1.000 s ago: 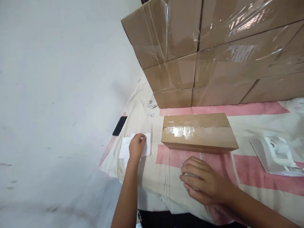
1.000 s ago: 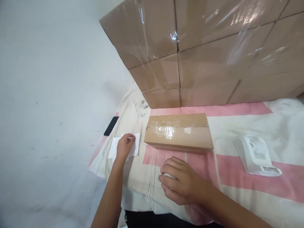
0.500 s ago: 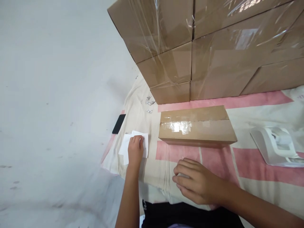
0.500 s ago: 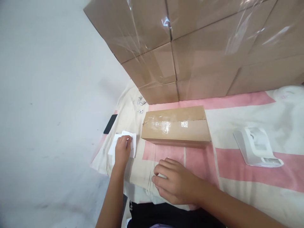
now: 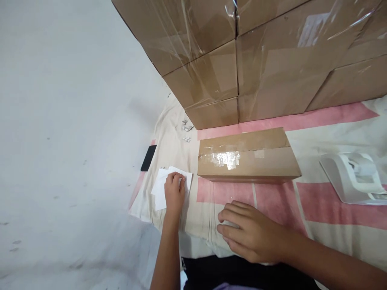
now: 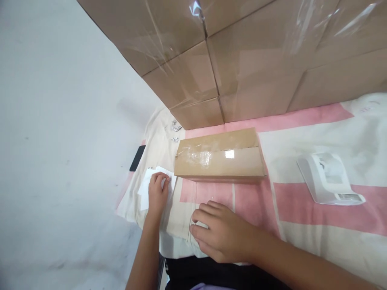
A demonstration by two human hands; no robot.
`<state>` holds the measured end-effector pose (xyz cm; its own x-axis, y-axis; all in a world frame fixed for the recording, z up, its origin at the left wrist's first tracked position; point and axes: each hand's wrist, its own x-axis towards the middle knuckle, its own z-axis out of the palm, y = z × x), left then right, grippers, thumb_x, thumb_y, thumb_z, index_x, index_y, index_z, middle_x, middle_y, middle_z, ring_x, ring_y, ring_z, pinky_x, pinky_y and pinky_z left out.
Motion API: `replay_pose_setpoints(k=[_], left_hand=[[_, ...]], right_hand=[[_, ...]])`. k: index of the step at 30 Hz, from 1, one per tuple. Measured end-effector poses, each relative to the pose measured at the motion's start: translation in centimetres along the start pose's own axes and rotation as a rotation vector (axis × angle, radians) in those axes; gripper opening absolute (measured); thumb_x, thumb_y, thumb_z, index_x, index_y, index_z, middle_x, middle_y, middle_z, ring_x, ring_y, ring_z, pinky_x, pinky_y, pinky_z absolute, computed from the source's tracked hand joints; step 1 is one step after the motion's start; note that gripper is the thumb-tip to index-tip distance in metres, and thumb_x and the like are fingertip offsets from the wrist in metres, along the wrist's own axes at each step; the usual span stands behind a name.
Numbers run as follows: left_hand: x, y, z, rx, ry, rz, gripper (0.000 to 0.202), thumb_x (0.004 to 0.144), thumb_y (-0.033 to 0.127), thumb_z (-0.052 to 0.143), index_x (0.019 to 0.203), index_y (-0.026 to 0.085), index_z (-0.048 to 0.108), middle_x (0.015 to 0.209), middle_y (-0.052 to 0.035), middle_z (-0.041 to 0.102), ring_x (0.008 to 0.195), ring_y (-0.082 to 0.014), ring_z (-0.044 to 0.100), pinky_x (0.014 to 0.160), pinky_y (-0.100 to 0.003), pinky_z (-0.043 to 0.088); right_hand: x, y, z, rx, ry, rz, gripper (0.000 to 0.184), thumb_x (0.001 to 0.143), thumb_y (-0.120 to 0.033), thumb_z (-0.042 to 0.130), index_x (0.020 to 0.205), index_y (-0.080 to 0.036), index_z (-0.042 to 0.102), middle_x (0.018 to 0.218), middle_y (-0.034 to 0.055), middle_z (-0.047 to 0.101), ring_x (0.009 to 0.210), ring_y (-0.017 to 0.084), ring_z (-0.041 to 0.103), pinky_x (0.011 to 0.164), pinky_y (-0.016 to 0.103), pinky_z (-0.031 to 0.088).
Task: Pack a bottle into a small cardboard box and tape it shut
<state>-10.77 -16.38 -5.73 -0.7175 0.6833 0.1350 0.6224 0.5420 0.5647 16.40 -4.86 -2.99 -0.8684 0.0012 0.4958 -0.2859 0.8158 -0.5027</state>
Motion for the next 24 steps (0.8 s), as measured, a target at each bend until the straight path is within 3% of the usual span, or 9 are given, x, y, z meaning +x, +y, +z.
replay_pose_setpoints(k=[2, 5, 9, 11, 13, 18, 24], left_hand=[[-0.7, 0.0, 0.5, -0.025, 0.015, -0.065, 0.021, 0.099, 0.038, 0.045, 0.096, 0.022, 0.058, 0.104, -0.0106, 0.069, 0.102, -0.0260, 0.064, 0.095, -0.042, 0.048], [-1.4, 0.2, 0.4, -0.096, 0.003, -0.134, 0.022, 0.103, 0.041, 0.040, 0.100, 0.023, 0.052, 0.105, -0.0075, 0.075, 0.092, -0.0217, 0.068, 0.085, -0.036, 0.051], [-1.5, 0.2, -0.8, -0.176, -0.008, -0.138, 0.021, 0.099, 0.042, 0.048, 0.095, 0.022, 0.055, 0.115, -0.0089, 0.074, 0.103, -0.0217, 0.069, 0.087, -0.033, 0.053], [-1.7, 0.3, -1.4, -0.190, 0.050, -0.134, 0.023, 0.096, 0.043, 0.053, 0.094, 0.021, 0.061, 0.116, -0.0093, 0.072, 0.111, -0.0225, 0.066, 0.093, -0.033, 0.052], [-2.2, 0.9, -1.9, -0.252, 0.144, -0.159, 0.026, 0.092, 0.045, 0.060, 0.096, 0.020, 0.065, 0.107, -0.0081, 0.072, 0.104, -0.0215, 0.067, 0.092, -0.033, 0.053], [-5.0, 5.3, -2.6, -0.521, 0.229, -0.248, 0.058, 0.083, 0.040, 0.078, 0.134, 0.022, 0.058, 0.083, -0.0012, 0.076, 0.087, -0.0175, 0.072, 0.091, -0.033, 0.056], [-10.1, 12.2, -1.9, -0.526, 0.128, -0.220, 0.046, 0.085, 0.037, 0.078, 0.126, 0.024, 0.063, 0.084, -0.0012, 0.079, 0.080, -0.0188, 0.075, 0.084, -0.034, 0.061]], right_hand=[[-0.1, -0.1, 0.0, -0.006, 0.007, 0.000, 0.018, 0.093, -0.022, 0.059, 0.108, -0.018, 0.068, 0.099, 0.0091, 0.066, 0.086, 0.021, 0.056, 0.081, 0.037, 0.047], [-0.1, -0.3, 0.0, -0.016, 0.050, 0.015, 0.025, 0.093, -0.020, 0.058, 0.116, -0.017, 0.067, 0.107, 0.0118, 0.068, 0.093, 0.023, 0.059, 0.085, 0.038, 0.049], [-0.1, -0.6, 0.0, -0.020, 0.102, 0.043, 0.028, 0.092, -0.018, 0.057, 0.118, -0.017, 0.067, 0.111, 0.0125, 0.069, 0.095, 0.025, 0.062, 0.085, 0.040, 0.052], [-0.1, -0.6, -0.1, -0.017, 0.106, 0.038, 0.029, 0.092, -0.019, 0.057, 0.119, -0.017, 0.067, 0.111, 0.0120, 0.070, 0.095, 0.025, 0.063, 0.085, 0.041, 0.052], [-0.1, -0.6, -0.2, -0.015, 0.114, 0.040, 0.028, 0.094, -0.019, 0.056, 0.120, -0.017, 0.066, 0.111, 0.0116, 0.071, 0.096, 0.026, 0.064, 0.086, 0.041, 0.053], [0.1, -0.7, -0.1, 0.063, 0.229, 0.143, 0.028, 0.100, -0.023, 0.053, 0.125, -0.015, 0.061, 0.110, 0.0116, 0.071, 0.100, 0.024, 0.066, 0.093, 0.041, 0.053], [0.6, -0.6, 0.0, 0.362, 0.377, 0.396, 0.021, 0.098, -0.030, 0.064, 0.115, -0.019, 0.063, 0.092, 0.0037, 0.070, 0.080, 0.016, 0.065, 0.074, 0.029, 0.054]])
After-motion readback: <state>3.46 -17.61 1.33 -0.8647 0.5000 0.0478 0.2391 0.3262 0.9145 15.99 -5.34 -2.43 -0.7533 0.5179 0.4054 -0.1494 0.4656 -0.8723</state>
